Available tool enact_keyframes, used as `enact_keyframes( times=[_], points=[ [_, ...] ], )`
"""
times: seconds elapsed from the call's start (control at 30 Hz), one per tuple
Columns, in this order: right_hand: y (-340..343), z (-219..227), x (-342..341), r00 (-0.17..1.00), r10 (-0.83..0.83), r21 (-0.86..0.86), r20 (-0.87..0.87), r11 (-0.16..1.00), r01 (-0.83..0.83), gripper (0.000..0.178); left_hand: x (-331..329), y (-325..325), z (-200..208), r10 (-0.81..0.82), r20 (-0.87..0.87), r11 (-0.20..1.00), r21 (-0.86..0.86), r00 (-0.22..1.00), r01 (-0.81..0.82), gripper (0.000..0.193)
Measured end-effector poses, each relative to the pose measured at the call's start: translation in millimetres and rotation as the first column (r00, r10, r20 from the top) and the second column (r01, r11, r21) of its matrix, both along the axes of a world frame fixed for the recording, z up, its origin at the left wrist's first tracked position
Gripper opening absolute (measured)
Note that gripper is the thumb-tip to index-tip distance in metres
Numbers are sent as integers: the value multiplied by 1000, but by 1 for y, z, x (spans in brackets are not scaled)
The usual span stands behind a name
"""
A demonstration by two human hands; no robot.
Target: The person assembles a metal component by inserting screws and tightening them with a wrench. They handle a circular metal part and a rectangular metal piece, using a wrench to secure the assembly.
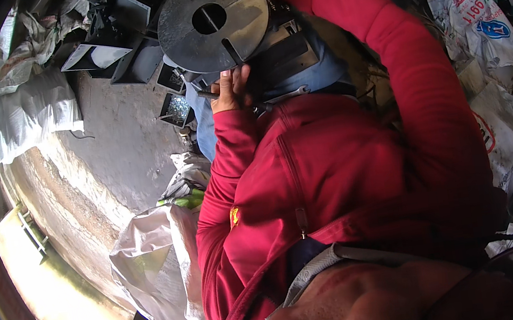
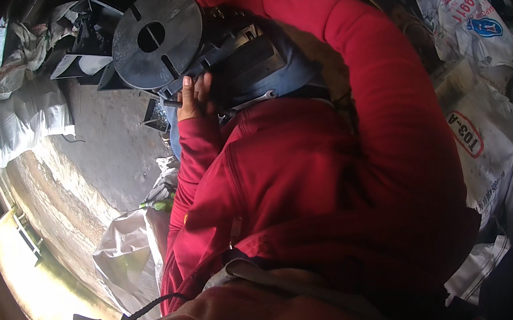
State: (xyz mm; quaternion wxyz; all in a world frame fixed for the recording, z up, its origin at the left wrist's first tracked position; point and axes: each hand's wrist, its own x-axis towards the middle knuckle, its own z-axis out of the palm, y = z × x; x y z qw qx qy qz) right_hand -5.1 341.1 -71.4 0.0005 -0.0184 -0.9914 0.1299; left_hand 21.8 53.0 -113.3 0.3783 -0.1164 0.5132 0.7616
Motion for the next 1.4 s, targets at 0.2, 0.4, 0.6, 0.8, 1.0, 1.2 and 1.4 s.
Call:
enact_keyframes(
  times=[0.2,0.4,0.6,0.8,1.0,1.2,1.4],
  points=[
    [30,16,58,954,-297,-957,50,260,131,39,-8,-63,11,-59,-217,996,-84,974,41,29],
    [-71,25,175,791,-102,-524,603,-799,296,59,7,-48,56,-360,-892,932,-332,273,144,26],
    [-128,27,162,889,112,-340,444,-897,283,80,21,-12,76,-426,-899,869,-438,-104,230,35],
    [-149,19,146,880,141,-376,453,-865,332,80,23,-1,83,-594,-740,706,-668,-316,236,48],
    [-156,13,148,849,61,-400,525,-863,309,52,20,-1,73,-595,-773,702,-634,-221,325,42],
    [-148,-3,155,837,-196,-789,511,-493,367,24,-9,-8,57,-440,-898,895,-439,10,-78,21],
    [-133,-10,139,824,-449,-730,-346,680,64,16,-27,-2,24,-449,-870,869,-374,-201,-324,18]
  ],
)
